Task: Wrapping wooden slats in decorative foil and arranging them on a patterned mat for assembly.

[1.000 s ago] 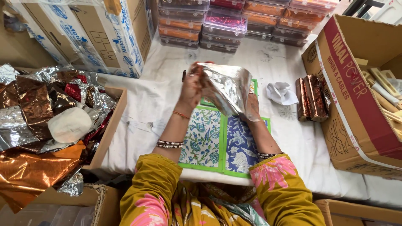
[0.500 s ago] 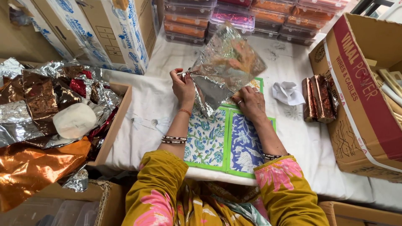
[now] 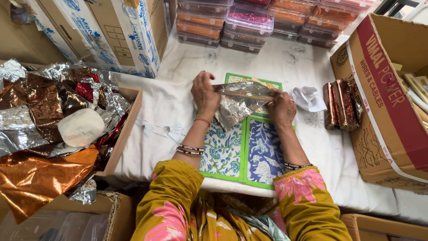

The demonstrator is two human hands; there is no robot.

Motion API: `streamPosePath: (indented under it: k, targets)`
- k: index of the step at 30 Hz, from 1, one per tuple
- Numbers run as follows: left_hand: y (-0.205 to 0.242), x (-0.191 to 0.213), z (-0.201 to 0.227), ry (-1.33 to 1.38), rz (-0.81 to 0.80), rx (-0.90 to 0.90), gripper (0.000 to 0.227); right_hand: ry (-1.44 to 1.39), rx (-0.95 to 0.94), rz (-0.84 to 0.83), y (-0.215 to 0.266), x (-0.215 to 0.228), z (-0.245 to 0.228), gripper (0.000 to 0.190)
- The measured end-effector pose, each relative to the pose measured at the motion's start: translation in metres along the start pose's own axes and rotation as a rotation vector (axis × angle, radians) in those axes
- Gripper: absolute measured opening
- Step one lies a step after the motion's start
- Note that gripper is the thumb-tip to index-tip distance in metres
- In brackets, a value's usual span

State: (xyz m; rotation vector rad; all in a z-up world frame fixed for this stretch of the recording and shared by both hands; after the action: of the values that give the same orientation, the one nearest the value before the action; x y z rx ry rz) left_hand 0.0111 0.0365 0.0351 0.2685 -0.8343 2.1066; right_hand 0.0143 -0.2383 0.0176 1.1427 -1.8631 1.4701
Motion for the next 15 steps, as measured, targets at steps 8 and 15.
streamPosePath:
  k: [8,15]
  targets:
    - [0.013,-0.037,-0.016,-0.037,-0.338,-0.445,0.027,0.158,-0.039,-0.121,-0.002,-0.012,0.009,0.023]
    - [0.000,-0.015,-0.005,0.039,-0.405,0.135,0.056,0.041,-0.136,-0.006,0.000,0.004,0.001,0.040]
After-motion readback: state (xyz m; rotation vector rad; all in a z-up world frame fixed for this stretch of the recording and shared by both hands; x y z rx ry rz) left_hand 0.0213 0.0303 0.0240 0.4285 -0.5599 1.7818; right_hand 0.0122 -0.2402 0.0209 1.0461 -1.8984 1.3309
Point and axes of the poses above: each hand's wrist, its own y-axis away from the middle knuckle, its own x-axis out of the back of the hand, z = x × y, the point moved 1 cm from there along -y, towards the middle knuckle, and after that the axes turned 3 degrees about -x, right-handed, at the moved point
